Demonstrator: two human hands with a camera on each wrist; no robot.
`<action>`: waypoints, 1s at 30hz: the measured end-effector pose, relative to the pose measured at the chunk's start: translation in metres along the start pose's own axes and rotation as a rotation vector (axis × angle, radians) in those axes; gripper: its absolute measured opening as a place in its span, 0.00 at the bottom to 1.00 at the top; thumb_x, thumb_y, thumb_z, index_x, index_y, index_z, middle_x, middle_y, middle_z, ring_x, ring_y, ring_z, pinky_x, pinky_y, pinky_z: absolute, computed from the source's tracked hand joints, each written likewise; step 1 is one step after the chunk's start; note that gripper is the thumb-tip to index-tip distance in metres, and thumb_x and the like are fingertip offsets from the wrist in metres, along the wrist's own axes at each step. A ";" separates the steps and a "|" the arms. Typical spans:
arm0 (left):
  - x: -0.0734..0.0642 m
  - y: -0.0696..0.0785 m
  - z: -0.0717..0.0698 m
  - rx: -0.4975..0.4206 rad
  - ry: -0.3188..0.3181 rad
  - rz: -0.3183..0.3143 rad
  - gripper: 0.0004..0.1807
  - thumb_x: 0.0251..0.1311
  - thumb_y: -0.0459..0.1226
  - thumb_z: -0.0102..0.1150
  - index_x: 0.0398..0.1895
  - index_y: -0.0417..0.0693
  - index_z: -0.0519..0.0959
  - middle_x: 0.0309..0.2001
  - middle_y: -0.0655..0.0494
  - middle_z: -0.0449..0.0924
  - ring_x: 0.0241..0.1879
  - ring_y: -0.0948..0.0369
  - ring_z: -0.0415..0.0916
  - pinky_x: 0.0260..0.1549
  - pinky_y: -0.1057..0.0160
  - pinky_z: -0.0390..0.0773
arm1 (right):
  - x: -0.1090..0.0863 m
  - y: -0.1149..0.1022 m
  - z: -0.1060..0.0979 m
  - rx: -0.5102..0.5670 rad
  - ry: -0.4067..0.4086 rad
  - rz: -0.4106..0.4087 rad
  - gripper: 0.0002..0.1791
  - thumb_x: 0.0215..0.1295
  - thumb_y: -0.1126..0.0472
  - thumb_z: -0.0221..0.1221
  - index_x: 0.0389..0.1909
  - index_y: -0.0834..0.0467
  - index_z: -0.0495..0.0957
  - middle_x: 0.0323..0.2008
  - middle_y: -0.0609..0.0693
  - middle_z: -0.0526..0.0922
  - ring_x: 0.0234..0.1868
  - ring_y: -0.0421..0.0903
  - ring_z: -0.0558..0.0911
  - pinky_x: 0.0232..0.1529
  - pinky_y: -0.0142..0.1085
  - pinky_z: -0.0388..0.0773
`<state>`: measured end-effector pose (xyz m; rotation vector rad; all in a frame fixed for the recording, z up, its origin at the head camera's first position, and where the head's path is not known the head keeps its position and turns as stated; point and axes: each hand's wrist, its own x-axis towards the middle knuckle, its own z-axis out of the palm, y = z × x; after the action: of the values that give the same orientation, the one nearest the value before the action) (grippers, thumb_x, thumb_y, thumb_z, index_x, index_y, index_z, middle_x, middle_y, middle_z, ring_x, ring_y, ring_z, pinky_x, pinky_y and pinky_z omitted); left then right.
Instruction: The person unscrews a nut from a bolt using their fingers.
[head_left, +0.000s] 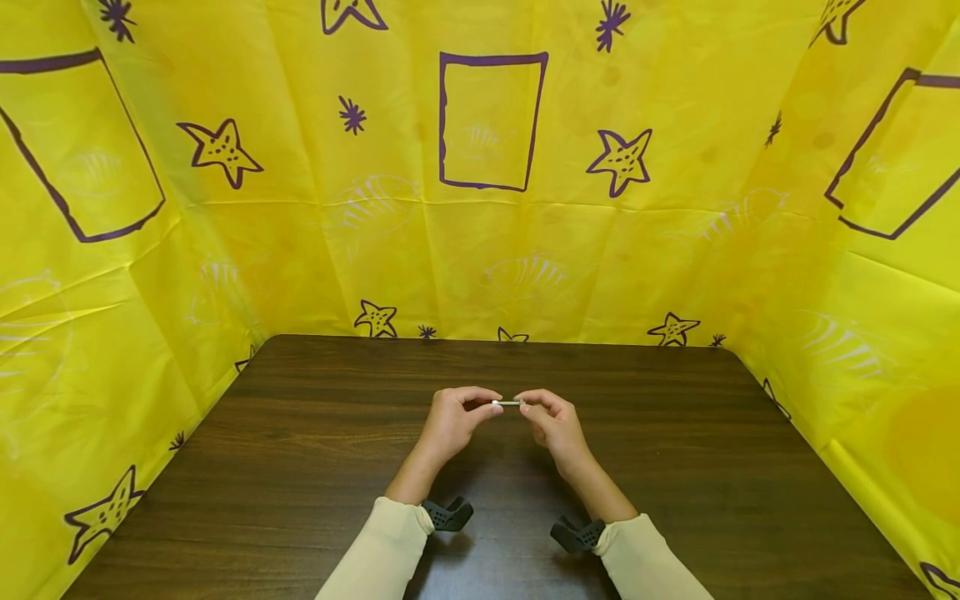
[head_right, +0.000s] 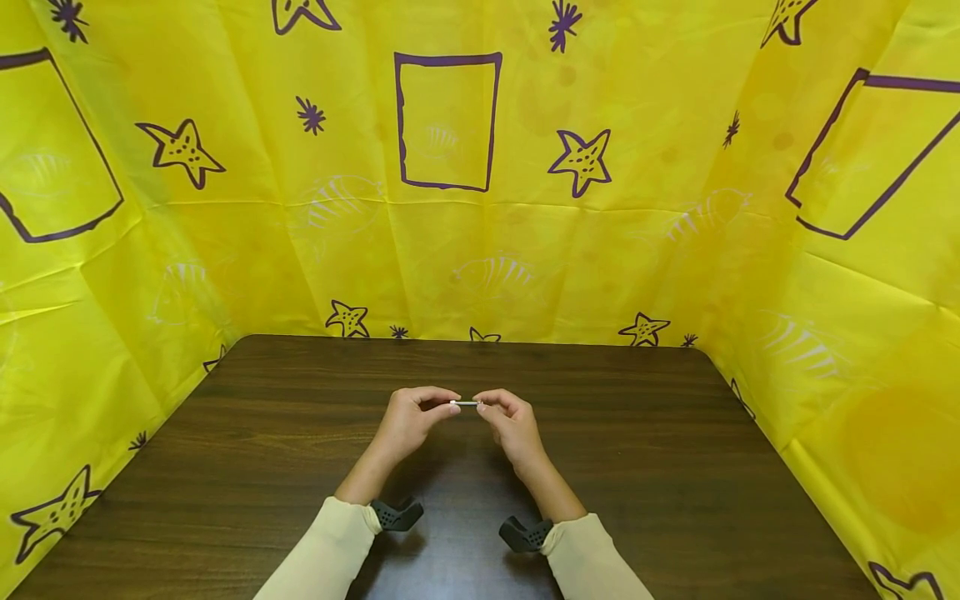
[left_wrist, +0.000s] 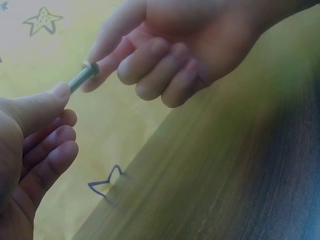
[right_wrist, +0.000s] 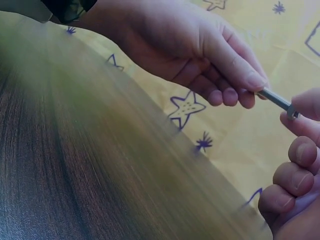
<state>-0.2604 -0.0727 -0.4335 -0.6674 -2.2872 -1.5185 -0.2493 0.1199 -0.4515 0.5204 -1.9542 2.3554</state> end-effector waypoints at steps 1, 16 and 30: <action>0.000 0.000 0.000 -0.004 0.002 0.003 0.05 0.52 0.33 0.71 0.34 0.45 0.87 0.30 0.59 0.85 0.29 0.65 0.79 0.29 0.66 0.79 | 0.000 0.000 0.000 0.004 -0.002 -0.003 0.15 0.66 0.70 0.56 0.46 0.79 0.71 0.13 0.42 0.61 0.13 0.36 0.57 0.15 0.28 0.52; 0.001 0.001 0.000 0.002 0.012 0.001 0.06 0.51 0.31 0.72 0.33 0.46 0.87 0.29 0.59 0.85 0.28 0.65 0.79 0.28 0.67 0.78 | 0.000 0.001 0.001 0.005 0.020 -0.068 0.15 0.63 0.75 0.54 0.50 0.77 0.73 0.13 0.44 0.61 0.12 0.37 0.57 0.15 0.29 0.52; 0.000 0.001 0.000 0.022 -0.017 0.001 0.05 0.53 0.33 0.71 0.34 0.45 0.87 0.31 0.58 0.85 0.29 0.66 0.78 0.28 0.66 0.78 | 0.001 0.001 0.003 -0.121 0.149 0.136 0.27 0.74 0.54 0.53 0.29 0.78 0.74 0.07 0.42 0.57 0.08 0.36 0.52 0.12 0.29 0.48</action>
<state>-0.2599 -0.0721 -0.4327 -0.6787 -2.3124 -1.4905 -0.2503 0.1165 -0.4519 0.2057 -2.1069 2.2560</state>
